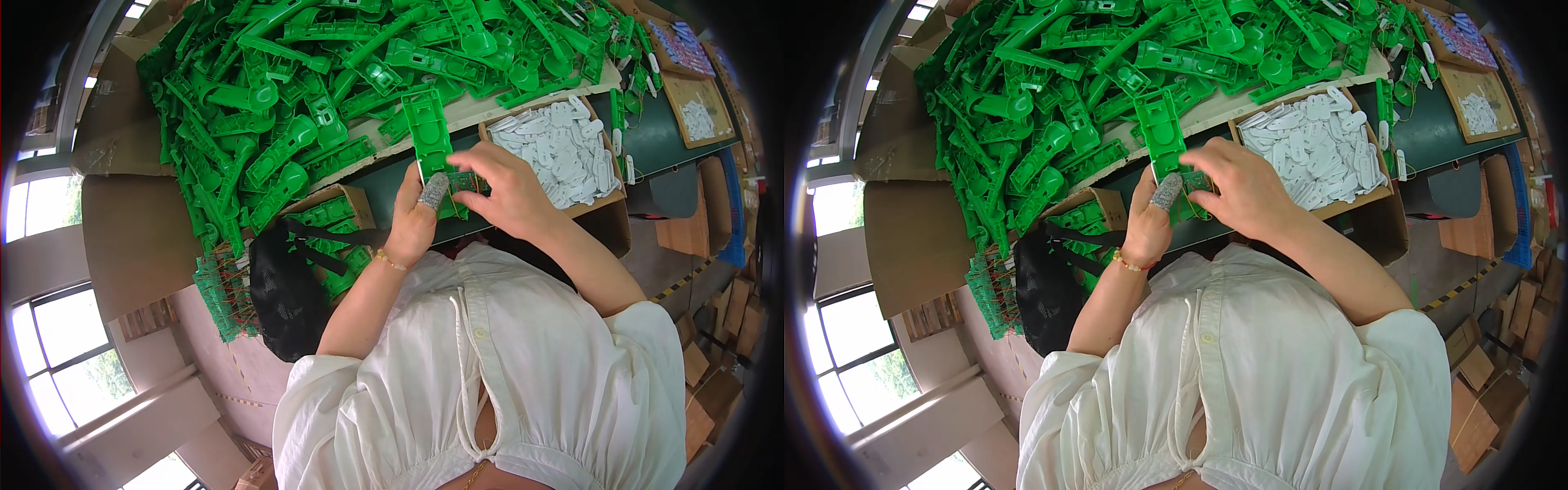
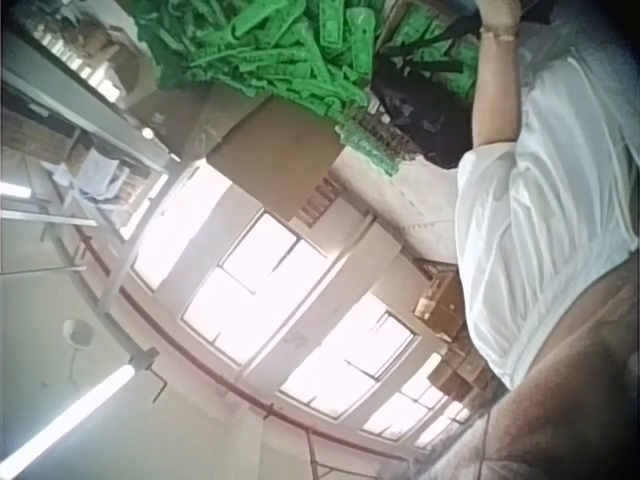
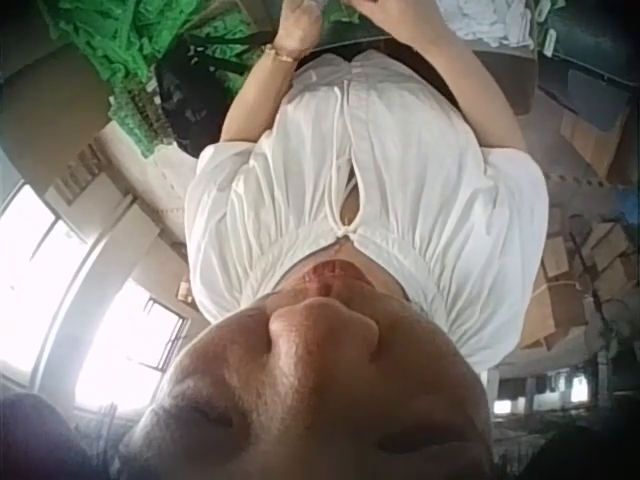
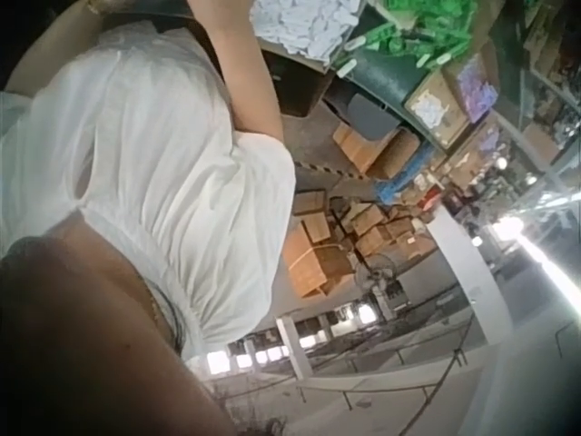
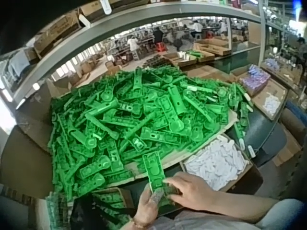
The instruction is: Assembling green plastic light fixture housings with internal electronic components and white labels.
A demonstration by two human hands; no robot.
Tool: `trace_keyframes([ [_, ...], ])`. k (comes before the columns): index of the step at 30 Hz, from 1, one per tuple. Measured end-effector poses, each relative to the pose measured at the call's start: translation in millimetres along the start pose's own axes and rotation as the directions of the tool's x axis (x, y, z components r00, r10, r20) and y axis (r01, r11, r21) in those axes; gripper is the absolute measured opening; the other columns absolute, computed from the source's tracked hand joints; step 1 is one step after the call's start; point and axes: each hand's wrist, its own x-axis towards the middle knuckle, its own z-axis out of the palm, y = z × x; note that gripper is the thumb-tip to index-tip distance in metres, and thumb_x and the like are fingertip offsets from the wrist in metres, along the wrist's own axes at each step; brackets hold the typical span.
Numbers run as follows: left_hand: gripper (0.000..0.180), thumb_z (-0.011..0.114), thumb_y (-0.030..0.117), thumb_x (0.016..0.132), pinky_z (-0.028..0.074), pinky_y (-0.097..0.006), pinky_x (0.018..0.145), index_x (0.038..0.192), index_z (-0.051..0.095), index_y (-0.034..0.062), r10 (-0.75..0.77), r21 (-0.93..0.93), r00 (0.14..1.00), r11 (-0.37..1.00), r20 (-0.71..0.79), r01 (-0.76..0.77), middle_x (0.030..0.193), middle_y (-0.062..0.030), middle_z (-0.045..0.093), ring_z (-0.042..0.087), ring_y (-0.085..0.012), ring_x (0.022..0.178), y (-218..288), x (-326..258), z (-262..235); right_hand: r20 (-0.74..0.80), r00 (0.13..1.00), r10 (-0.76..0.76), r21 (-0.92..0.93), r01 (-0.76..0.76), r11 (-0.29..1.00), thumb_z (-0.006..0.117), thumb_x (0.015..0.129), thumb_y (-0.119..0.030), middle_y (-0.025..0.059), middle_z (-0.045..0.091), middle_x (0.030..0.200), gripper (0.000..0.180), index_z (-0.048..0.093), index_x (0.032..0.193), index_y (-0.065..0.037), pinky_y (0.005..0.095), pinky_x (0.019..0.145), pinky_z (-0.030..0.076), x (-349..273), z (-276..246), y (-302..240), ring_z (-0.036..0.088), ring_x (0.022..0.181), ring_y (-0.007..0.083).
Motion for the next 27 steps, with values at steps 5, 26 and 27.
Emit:
trace_keyframes([
  [5,0.03,0.044,-0.001,0.08,0.04,-0.024,0.076,0.11,0.05,-0.002,-0.099,0.018,0.957,0.994,-0.274,0.108,0.098,-0.0062,0.056,0.051,-0.0121,0.087,-14,7,-4,0.046,0.997,0.063,0.029,-0.065,0.997,0.07,0.066,-0.002,0.0122,0.057,0.09,0.042,0.048,0.102,-0.004,0.0366,0.069,0.047,3,21,14,0.058,0.083,0.0282],
  [26,0.016,0.048,0.0,0.087,0.05,-0.029,0.06,0.103,0.049,-0.0005,-0.005,0.087,0.885,0.995,-0.465,0.052,0.09,-0.0093,0.059,0.06,-0.0168,0.076,-12,9,-48,0.012,1.0,0.013,-0.35,-0.008,0.937,0.068,0.067,-0.008,0.0105,0.055,0.085,0.02,0.057,0.084,-0.003,0.0378,0.069,0.046,14,56,25,0.056,0.081,0.0288],
  [27,0.019,0.047,0.0,0.086,0.05,-0.029,0.066,0.105,0.05,-0.0011,-0.014,0.027,0.921,0.999,-0.39,0.027,0.093,-0.0095,0.06,0.06,-0.0175,0.081,-1,9,-45,-0.029,0.998,-0.061,-0.392,0.044,0.919,0.068,0.068,-0.01,0.0108,0.056,0.09,0.022,0.059,0.087,-0.003,0.0388,0.073,0.045,14,53,35,0.056,0.083,0.0292],
])
